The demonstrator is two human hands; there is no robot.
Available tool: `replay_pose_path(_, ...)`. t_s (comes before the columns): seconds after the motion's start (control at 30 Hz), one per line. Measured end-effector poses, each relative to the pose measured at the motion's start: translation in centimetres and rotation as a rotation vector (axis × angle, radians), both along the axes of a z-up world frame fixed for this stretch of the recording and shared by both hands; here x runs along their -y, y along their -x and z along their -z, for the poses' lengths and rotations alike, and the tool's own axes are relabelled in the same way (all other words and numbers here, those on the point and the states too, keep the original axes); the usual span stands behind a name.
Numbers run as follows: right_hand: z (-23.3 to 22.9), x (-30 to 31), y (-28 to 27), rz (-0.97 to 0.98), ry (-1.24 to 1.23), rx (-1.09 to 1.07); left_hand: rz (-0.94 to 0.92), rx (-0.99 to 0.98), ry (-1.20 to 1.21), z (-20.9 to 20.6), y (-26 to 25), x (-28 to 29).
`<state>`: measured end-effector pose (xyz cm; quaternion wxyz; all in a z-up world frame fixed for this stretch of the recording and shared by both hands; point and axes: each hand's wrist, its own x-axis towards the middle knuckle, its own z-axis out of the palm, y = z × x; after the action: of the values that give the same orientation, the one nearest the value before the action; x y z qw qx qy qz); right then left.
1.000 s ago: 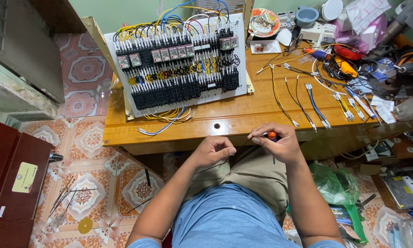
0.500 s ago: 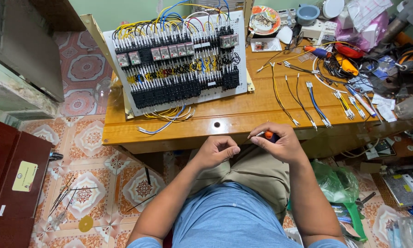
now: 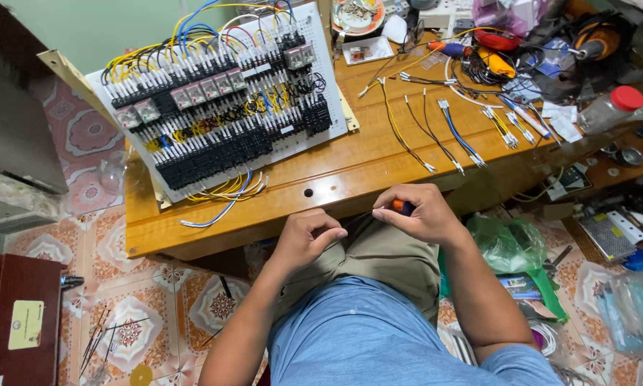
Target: Wiring an electrical control panel by connecting wires to terminal blocks using a screwdriver.
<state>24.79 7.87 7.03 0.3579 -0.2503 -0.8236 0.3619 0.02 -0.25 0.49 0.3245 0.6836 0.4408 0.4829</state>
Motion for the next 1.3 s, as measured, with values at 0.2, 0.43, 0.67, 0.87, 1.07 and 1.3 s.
replay_pose_path(0.2, 1.4, 0.8, -2.3, 0.046, -0.094, 0.192, -0.093, -0.383, -0.213, -0.4, -0.1, 0.3)
replay_pose_path(0.43, 2.7, 1.9, -5.0, 0.015, -0.058, 0.283, -0.167, -0.533, -0.465, -1.6, -0.5, -0.1)
replay_pose_path(0.67, 2.6, -1.2, -12.2, 0.390, -0.023, 0.121, -0.455, 0.049, -0.226, 3.1, 3.0, -1.9)
replay_pose_path(0.87, 6.2, -7.4, -18.6, 0.861, -0.028, 0.174, -0.528, 0.091, -0.047, 4.4, 4.0, -3.0)
replay_pose_path(1.07, 9.0, -10.7, -19.4, 0.992, 0.036, 0.252, -0.562, 0.134, 0.054, 4.3, 4.7, -3.0)
replay_pose_path(1.3, 9.3, -10.6, -18.6, 0.954, 0.123, 0.242, -0.554, 0.155, 0.072, 4.1, 4.5, -2.9)
